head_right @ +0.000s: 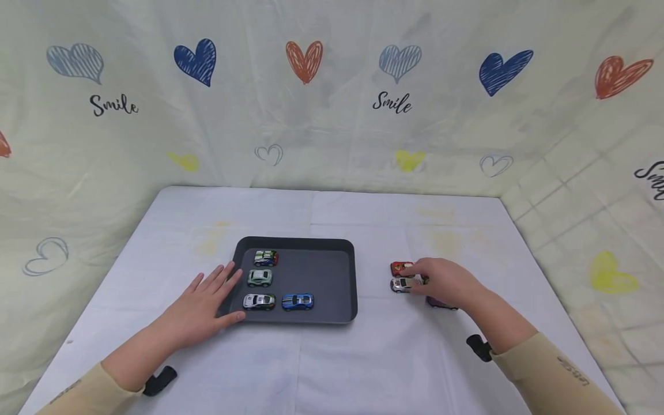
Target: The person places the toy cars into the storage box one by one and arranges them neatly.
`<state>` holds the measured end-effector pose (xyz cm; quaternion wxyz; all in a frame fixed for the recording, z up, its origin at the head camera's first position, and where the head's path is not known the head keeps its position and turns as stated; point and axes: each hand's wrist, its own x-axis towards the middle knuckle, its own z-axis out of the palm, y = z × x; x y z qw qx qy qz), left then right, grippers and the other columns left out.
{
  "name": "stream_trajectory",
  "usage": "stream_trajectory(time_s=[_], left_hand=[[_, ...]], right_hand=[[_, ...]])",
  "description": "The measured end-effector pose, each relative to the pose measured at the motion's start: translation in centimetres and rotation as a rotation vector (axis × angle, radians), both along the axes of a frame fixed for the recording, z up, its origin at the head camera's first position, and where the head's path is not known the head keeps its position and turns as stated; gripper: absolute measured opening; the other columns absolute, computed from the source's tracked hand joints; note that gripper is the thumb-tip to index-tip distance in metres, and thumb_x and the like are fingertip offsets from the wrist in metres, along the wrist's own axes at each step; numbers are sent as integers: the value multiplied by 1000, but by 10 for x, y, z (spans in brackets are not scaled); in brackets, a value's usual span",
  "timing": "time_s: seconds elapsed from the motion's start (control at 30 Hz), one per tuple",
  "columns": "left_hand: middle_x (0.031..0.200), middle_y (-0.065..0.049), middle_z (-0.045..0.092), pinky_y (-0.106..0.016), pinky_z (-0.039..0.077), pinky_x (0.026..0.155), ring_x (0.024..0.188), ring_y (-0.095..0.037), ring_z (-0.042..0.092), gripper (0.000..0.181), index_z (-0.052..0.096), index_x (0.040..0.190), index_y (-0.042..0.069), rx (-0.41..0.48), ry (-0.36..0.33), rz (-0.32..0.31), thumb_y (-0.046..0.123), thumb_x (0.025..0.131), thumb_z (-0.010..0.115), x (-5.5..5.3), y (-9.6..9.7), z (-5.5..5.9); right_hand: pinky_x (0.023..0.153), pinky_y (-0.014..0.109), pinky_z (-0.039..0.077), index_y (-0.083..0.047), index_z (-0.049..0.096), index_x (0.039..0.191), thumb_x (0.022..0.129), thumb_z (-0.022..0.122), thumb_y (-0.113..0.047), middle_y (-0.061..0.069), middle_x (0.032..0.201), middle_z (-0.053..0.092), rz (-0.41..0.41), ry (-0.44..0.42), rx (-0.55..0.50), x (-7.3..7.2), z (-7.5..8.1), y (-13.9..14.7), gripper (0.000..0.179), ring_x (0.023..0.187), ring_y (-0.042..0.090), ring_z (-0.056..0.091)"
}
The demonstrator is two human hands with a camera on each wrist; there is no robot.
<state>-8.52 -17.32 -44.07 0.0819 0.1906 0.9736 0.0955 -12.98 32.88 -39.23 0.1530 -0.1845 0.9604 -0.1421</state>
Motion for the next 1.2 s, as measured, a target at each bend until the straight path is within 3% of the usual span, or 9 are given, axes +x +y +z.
stream_trajectory(time_s=[0.2, 0.47, 0.63, 0.83, 1.0, 1.2], left_hand=[[165, -9, 16, -58, 13, 119, 150, -33, 16, 92, 25, 159, 15, 4, 2, 0, 67, 90, 56, 0, 0, -1], [166, -8, 14, -58, 11, 119, 151, -32, 15, 93, 24, 159, 16, 8, 2, -4, 69, 90, 55, 0, 0, -3], [166, -9, 14, -58, 12, 119, 151, -33, 15, 92, 23, 159, 16, 0, 1, -1, 68, 90, 55, 0, 0, -2], [165, -9, 15, -59, 12, 119, 151, -33, 15, 93, 25, 159, 15, 6, 7, 0, 69, 89, 55, -1, 0, -4], [165, -9, 16, -58, 13, 118, 150, -33, 16, 95, 26, 159, 16, 13, 23, -1, 72, 87, 54, -2, -1, -11], [166, -7, 13, -57, 10, 119, 151, -31, 14, 95, 23, 160, 18, 11, 9, 9, 73, 88, 53, -4, -2, -12]], right_hand=[[84, 45, 53, -19, 75, 116, 85, 79, -23, -4, 109, 70, 37, 25, 55, -2, -6, 2, 31, 103, 24, 65], [76, 38, 50, -19, 76, 108, 85, 79, -20, -9, 93, 62, 78, 52, 109, -5, -12, 3, 23, 86, 14, 57], [72, 34, 47, -19, 75, 106, 85, 78, -19, -13, 86, 59, 73, 19, 93, -4, -11, 1, 21, 80, 11, 53], [76, 39, 50, -19, 74, 108, 86, 78, -19, -9, 95, 64, 65, 5, 96, -3, -12, 0, 23, 87, 16, 57], [68, 32, 41, -20, 72, 107, 86, 77, -19, -11, 82, 56, 53, -12, 99, -3, -16, 0, 21, 76, 11, 49], [67, 31, 40, -18, 71, 108, 88, 75, -18, -11, 83, 58, 37, -41, 90, -3, -17, -3, 21, 75, 10, 48]])
